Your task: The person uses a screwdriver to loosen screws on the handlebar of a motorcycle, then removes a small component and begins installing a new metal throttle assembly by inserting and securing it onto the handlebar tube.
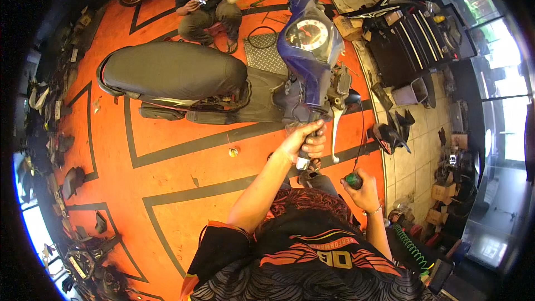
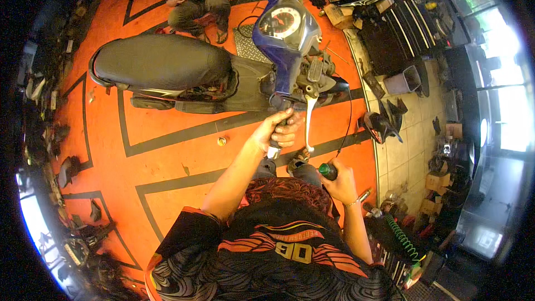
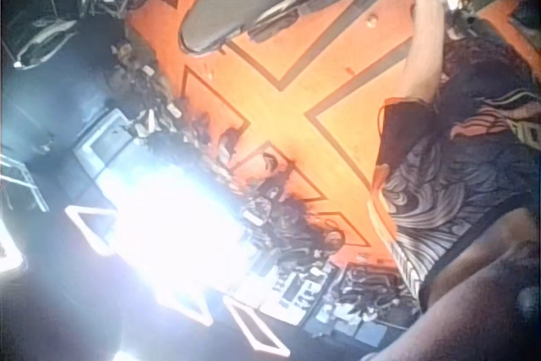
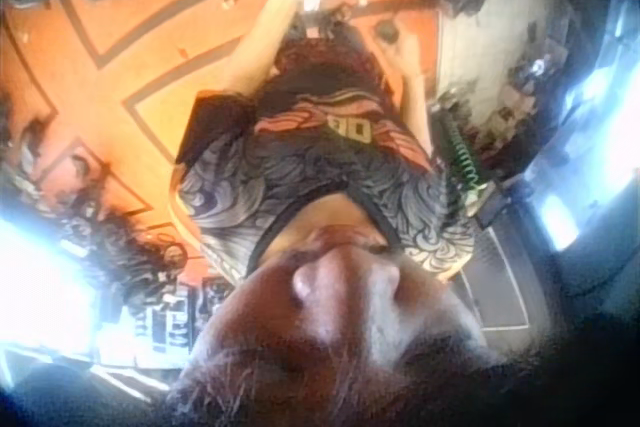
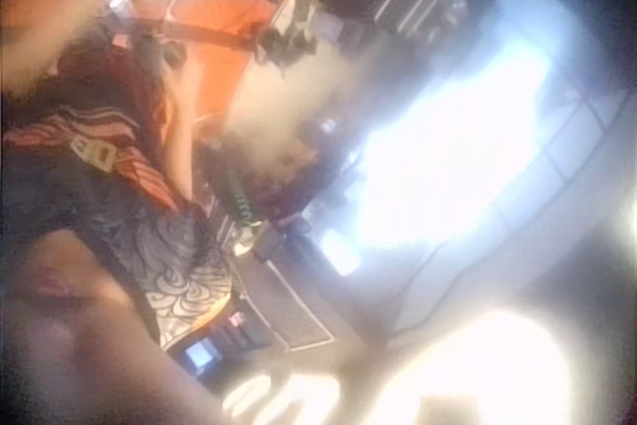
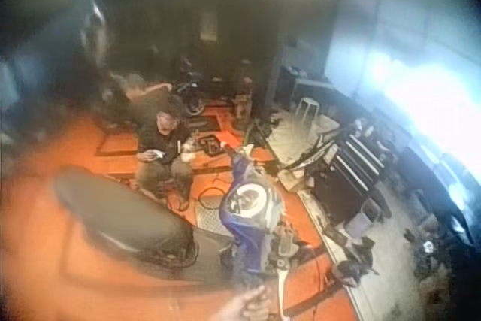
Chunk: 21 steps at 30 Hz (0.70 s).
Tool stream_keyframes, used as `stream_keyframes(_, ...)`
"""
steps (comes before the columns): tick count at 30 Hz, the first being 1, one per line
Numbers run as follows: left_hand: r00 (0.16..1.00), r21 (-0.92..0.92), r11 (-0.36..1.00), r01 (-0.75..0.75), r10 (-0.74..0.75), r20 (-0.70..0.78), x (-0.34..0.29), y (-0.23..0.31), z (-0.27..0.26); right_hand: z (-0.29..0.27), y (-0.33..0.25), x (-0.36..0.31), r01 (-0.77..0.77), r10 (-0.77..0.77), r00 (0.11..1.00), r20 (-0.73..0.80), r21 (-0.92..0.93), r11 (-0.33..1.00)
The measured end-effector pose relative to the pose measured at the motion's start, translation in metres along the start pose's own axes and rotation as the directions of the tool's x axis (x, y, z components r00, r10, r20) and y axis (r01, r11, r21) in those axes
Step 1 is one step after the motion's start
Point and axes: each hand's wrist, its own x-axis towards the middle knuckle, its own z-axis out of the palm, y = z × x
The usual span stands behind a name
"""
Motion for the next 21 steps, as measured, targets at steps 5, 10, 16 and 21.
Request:
stream_keyframes(5,0.976,0.189,0.982,0.029,0.013,-0.216,-0.004,0.006,0.026,0.002,0.001,-0.002,-0.025,0.025,1.0,0.007,0.017,1.0)
stream_keyframes(10,0.767,0.747,0.625,0.224,0.36,-0.531,0.001,0.002,0.054,0.007,0.009,-0.005,0.009,-0.01,1.0,0.011,0.066,0.998)
stream_keyframes(16,0.535,0.703,-0.125,0.701,0.743,-0.402,0.006,-0.015,0.08,0.016,0.016,-0.004,0.008,-0.006,1.0,-0.027,0.08,0.997)
stream_keyframes(21,0.685,0.884,0.175,0.433,0.573,-0.45,0.0,-0.002,0.047,0.019,0.013,-0.003,0.021,-0.021,1.0,-0.005,0.097,0.995)
